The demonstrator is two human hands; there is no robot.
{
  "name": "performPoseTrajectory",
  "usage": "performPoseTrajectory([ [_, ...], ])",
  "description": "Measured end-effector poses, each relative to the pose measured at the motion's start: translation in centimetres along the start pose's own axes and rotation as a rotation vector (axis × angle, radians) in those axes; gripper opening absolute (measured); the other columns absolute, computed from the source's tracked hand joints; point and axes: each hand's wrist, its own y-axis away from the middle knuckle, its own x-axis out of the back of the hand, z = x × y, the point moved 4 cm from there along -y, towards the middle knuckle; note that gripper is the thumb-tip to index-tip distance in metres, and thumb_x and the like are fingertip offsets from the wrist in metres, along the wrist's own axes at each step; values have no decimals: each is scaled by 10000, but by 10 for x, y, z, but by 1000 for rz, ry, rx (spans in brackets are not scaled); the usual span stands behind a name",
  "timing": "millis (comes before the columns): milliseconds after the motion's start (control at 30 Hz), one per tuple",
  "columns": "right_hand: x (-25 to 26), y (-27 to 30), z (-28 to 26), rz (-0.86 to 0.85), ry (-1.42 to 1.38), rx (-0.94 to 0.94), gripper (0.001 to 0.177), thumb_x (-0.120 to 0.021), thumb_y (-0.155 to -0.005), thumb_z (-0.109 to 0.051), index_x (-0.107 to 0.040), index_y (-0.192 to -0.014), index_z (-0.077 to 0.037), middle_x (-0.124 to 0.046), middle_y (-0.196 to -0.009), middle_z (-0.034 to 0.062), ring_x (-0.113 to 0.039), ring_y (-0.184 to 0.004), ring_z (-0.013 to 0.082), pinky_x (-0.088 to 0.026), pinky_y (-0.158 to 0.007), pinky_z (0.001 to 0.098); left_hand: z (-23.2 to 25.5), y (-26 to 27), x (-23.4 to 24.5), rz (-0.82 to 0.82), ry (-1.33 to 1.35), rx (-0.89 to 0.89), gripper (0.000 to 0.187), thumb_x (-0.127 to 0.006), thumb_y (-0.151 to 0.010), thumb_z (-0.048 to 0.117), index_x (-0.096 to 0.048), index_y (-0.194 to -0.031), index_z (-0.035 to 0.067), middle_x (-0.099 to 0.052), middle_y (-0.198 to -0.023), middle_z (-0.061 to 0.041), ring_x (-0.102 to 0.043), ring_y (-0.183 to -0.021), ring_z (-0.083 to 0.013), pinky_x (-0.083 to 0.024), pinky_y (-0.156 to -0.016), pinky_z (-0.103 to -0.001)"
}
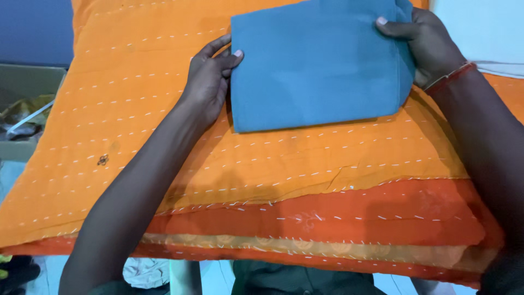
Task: The person folds a blue cloth and then a pair of white trousers on an orange patterned table. They smooth the items with their hands, fold them into neat rectangles, and place the folded blue cloth aside before continuing with the trousers.
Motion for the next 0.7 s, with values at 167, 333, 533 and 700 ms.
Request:
performPoseTrajectory([
  [167, 38, 15, -8, 113, 95, 8, 433, -593, -1088, -129, -507, -1430, 122, -669, -1326, 199, -709, -1200, 279, -610, -1067, 415, 5, -18, -34, -61, -22, -2, 550, -573, -971, 86, -387, -1483, 12, -680, -1242, -169, -742, -1046, -212, -610, -925, -390],
  [333, 73, 43, -22, 80, 10, 75, 402, -556, -1100, -129, -513, -1414, 120, -652, -1327, 184, -693, -1209, 266, -584, -1093, 417, 6, -30, -76, -173, 16, -31, 532, -555, -986, 104, -384, -1482, 16, -667, -1257, -190, -719, -1106, -251, -644, -936, -414],
  [533, 115, 71, -32, 163, -70, 42, 396, -540, -1061, -138, -544, -1398, 70, -669, -1309, 147, -694, -1201, 245, -568, -1104, 417, 1, -49, -128, -232, 16, 21, 535, -547, -958, 118, -403, -1467, 39, -658, -1218, -167, -706, -1078, -248, -656, -916, -416],
  [700, 145, 88, -41, 215, -95, 58, 442, -538, -1036, -129, -541, -1445, 37, -680, -1333, 119, -691, -1227, 229, -552, -1137, 404, -8, -62, -169, -284, 35, 40, 541, -557, -950, 111, -421, -1467, 27, -662, -1202, -177, -697, -1067, -261, -636, -940, -423],
])
